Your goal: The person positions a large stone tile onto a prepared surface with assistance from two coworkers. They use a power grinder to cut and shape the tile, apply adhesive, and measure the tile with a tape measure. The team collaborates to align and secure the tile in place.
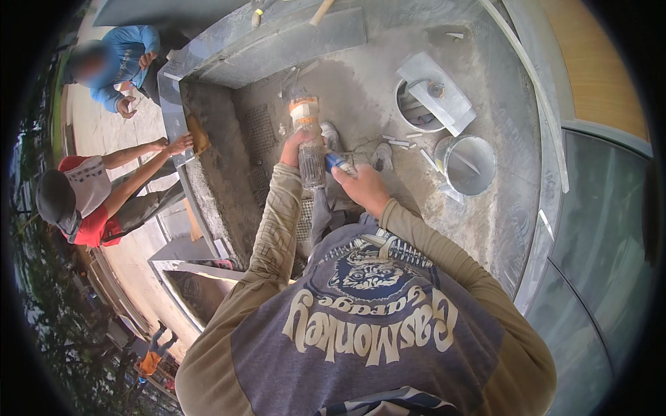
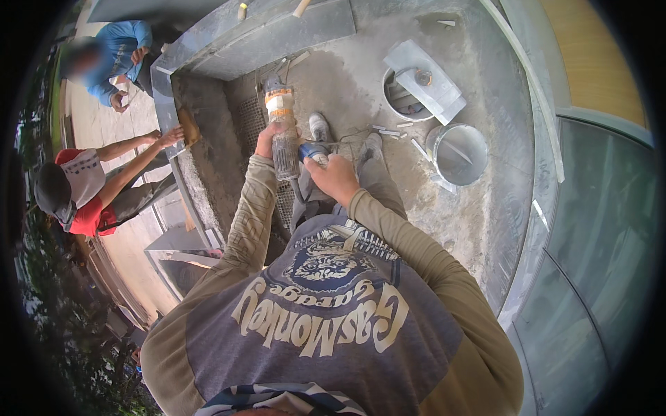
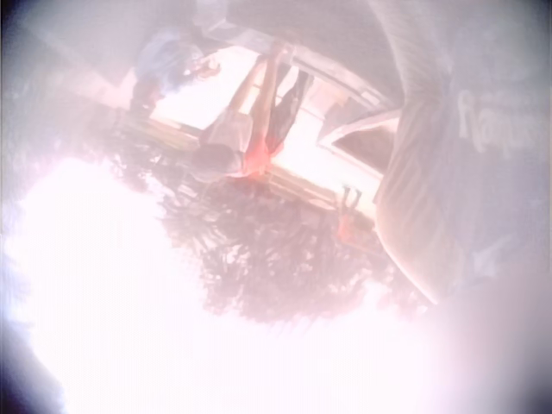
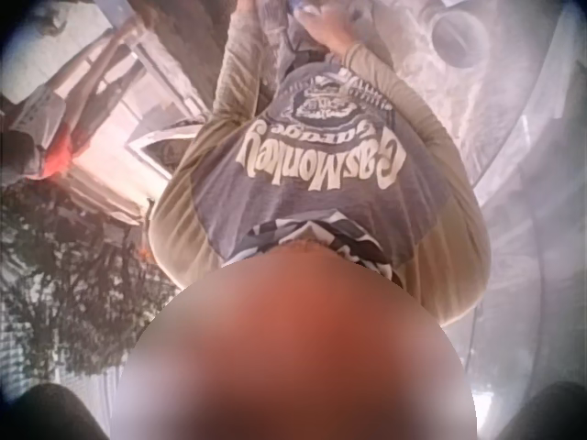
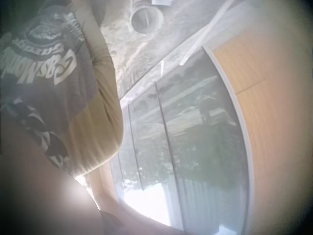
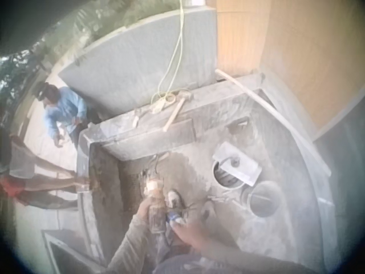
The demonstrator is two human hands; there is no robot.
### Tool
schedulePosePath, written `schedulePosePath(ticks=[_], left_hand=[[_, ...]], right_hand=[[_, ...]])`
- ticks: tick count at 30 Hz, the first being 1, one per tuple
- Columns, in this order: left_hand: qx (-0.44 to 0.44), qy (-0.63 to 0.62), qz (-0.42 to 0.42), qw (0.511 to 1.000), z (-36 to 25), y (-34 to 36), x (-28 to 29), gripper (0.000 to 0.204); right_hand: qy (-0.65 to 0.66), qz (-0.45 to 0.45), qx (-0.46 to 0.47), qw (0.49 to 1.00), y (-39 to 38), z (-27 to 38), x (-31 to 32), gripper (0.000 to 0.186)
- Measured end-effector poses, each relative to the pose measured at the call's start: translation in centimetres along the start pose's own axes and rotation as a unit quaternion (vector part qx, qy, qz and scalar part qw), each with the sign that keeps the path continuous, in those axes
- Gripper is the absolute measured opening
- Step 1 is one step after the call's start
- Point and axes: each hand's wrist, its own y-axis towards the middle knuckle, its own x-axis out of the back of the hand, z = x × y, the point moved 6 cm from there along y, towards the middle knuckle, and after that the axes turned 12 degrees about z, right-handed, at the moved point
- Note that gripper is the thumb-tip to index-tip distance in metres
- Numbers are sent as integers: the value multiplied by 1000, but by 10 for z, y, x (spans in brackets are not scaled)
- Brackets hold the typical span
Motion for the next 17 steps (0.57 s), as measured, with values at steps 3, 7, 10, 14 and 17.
schedulePosePath(ticks=[3, 7, 10, 14, 17], left_hand=[[-1, 21, -10, 1000, 3, -3, 5, 47], [25, 61, 3, 998, 2, 5, 13, 46], [71, 99, -23, 992, 10, 10, 11, 50], [52, 104, -18, 993, -1, 16, -11, 51], [31, 82, 14, 996, -5, 17, -20, 51]], right_hand=[[402, 155, -213, 877, 6, -17, -19, 53], [329, 152, -173, 916, -2, -10, -20, 53], [-124, -23, 47, 991, -3, -1, -10, 58], [-15, 53, -36, 998, -8, -12, -16, 65], [203, 123, -130, 963, 16, -35, -13, 73]])
